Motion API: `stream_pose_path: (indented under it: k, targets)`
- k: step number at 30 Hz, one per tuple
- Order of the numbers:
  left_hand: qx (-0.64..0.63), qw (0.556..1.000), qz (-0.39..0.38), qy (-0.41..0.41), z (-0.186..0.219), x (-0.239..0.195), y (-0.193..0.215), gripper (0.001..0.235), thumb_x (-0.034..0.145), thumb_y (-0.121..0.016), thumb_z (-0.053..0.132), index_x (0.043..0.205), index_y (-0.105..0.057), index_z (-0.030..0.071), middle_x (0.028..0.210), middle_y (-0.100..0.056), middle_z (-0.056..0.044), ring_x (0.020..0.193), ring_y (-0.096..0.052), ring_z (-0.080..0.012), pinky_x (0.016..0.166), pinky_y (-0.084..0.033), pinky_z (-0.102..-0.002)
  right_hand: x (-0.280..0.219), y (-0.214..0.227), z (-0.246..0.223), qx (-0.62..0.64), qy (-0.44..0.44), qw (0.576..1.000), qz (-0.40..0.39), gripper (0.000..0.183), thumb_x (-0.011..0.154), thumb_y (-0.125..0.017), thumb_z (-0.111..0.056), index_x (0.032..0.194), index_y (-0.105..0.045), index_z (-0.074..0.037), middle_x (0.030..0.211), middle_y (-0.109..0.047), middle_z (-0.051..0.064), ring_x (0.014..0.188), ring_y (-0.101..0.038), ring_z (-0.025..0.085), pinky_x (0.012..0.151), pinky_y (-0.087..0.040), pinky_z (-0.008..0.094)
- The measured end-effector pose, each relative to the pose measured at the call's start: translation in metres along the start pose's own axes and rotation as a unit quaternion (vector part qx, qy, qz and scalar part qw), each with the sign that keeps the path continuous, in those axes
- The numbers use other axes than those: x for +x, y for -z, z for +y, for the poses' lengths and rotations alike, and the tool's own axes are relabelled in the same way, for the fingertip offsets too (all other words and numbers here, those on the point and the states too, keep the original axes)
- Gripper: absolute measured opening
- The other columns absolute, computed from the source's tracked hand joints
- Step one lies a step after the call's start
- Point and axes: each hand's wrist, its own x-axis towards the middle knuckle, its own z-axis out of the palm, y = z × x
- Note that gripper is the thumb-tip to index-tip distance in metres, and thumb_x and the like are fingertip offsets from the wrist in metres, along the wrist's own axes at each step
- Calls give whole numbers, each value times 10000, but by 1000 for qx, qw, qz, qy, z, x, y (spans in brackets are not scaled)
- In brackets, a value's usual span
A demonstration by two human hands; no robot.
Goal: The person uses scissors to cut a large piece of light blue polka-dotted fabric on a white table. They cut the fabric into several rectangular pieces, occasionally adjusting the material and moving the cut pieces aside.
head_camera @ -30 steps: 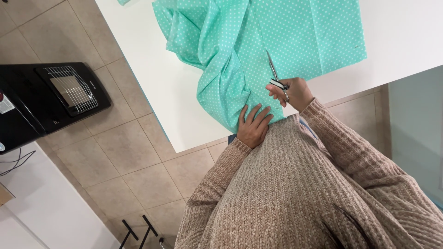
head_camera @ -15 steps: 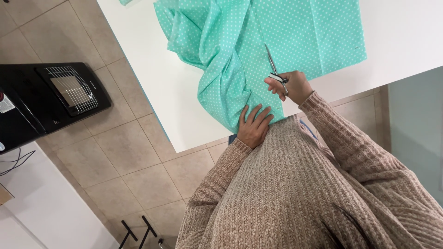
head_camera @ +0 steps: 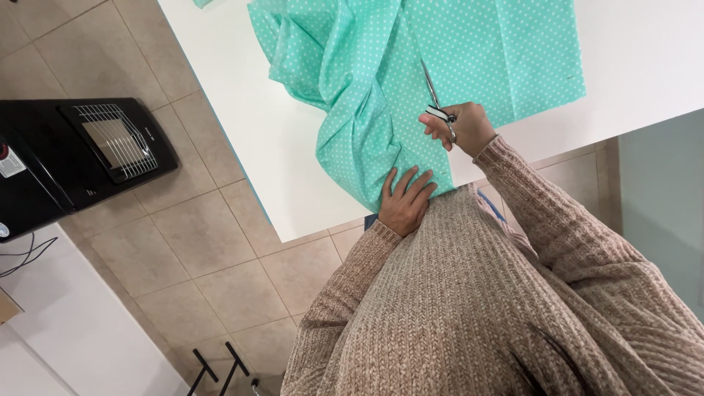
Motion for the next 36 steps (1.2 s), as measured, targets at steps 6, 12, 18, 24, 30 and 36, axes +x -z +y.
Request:
stream_pose_path:
  k: [6, 12, 18, 24, 30, 36]
  targets:
    - [-1, 1000, 0, 2, 0, -2, -1, 208, 1010, -529, 170, 1146, -685, 179, 1367, -644, -26, 1293, -588, -278, 1158, -375, -587, 1, 0, 1, -1, -2, 1000, 6, 289, 925, -828, -225, 757, -729, -12, 539, -601, 102, 357, -540, 133, 356, -457, 255]
    - [0, 1000, -5, 5, -1, -4, -4, 208, 1009, -527, 179, 1148, -682, 184, 1371, -643, -19, 1299, -587, -277, 1166, -370, -582, 12, 1, -6, -3, -6, 1000, -4, 334, 954, -806, -293, 774, -740, -19, 552, -616, 106, 365, -551, 138, 376, -473, 257]
    - [0, 1000, -8, 8, 0, -2, -1, 205, 1001, -539, 164, 1144, -685, 178, 1365, -648, -20, 1295, -592, -275, 1166, -375, -585, 18, 3, -5, -21, -18, 1000, 3, 315, 923, -832, -284, 753, -738, -36, 543, -615, 91, 357, -549, 129, 366, -462, 247]
    - [-1, 1000, -10, 6, -1, -3, -1, 210, 1005, -530, 167, 1149, -682, 177, 1369, -642, -23, 1296, -589, -280, 1162, -376, -588, 21, 5, -15, -25, -21, 999, -7, 316, 944, -800, -302, 768, -744, -45, 548, -620, 97, 371, -567, 140, 395, -487, 256]
    - [-6, 1000, -15, 3, -1, -4, -2, 218, 1017, -528, 165, 1187, -664, 173, 1399, -620, -32, 1324, -563, -288, 1173, -358, -588, 33, 7, -23, -38, 4, 999, -10, 357, 958, -811, -350, 775, -751, -50, 556, -620, 89, 381, -568, 140, 396, -498, 262]
    - [-2, 1000, -21, 1, -2, -6, -3, 220, 1019, -531, 169, 1202, -652, 170, 1408, -607, -38, 1329, -557, -288, 1176, -356, -590, 33, 8, -26, -31, -11, 999, -9, 312, 954, -807, -294, 775, -749, -45, 544, -609, 94, 380, -569, 138, 388, -489, 259]
